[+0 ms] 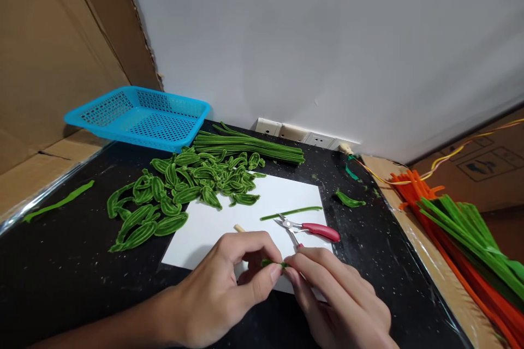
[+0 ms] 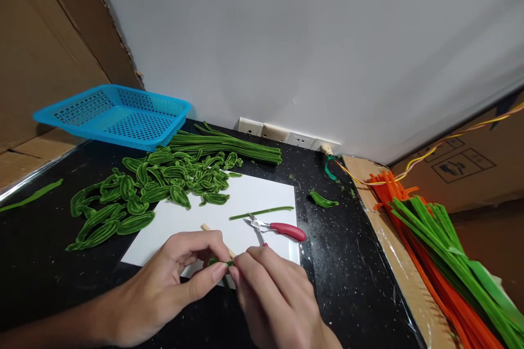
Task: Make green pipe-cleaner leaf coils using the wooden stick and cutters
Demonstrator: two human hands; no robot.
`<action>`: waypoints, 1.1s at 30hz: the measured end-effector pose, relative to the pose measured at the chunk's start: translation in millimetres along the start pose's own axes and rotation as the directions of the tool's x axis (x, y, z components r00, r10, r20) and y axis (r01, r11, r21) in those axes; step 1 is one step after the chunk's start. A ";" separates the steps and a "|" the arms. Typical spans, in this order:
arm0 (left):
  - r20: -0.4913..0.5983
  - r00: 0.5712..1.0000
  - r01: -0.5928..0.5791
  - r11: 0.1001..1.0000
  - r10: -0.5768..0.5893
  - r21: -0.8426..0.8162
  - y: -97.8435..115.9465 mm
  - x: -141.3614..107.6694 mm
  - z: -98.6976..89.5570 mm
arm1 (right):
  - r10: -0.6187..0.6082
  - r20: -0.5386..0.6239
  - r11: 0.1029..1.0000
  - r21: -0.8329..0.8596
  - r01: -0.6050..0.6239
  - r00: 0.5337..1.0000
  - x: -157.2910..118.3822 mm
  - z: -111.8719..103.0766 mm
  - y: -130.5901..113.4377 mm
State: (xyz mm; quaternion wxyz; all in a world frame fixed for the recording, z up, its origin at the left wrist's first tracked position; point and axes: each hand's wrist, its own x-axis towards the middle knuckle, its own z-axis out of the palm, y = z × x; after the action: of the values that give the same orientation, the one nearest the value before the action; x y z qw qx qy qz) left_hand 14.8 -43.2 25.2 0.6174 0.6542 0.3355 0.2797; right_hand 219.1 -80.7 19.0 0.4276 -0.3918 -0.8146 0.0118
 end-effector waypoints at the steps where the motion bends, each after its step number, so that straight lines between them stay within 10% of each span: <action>1: -0.004 1.000 -0.030 0.999 0.030 0.032 1.2 -0.4 0.1 | 0.030 0.018 0.999 0.035 -0.031 0.999 0.7 -0.5 -1.1; 19: 0.091 0.988 -0.134 0.985 0.125 0.106 6.5 0.2 -5.8 | 0.140 0.246 0.896 0.380 -0.228 0.959 3.8 -3.9 2.2; 26: 0.119 0.970 -0.227 0.968 0.214 0.108 5.9 1.1 -7.6 | 0.429 0.406 0.636 0.499 -0.589 0.807 5.5 -1.0 -2.7; 30: 0.119 0.988 -0.100 0.994 0.103 -0.033 5.8 1.6 -9.1 | 0.467 0.452 0.499 0.575 -0.649 0.760 4.7 0.1 -4.0; 33: 0.141 0.990 0.036 0.984 -0.011 -0.175 2.5 2.2 -9.0 | 0.420 0.409 0.595 0.550 -0.586 0.810 2.8 -1.7 -1.3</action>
State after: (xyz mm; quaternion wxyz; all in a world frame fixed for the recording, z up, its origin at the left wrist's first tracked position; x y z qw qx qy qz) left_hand 9.4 -35.9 28.3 0.6985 0.6106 0.2729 0.2547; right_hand 218.6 -80.3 22.5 0.4147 -0.4275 -0.6565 0.4628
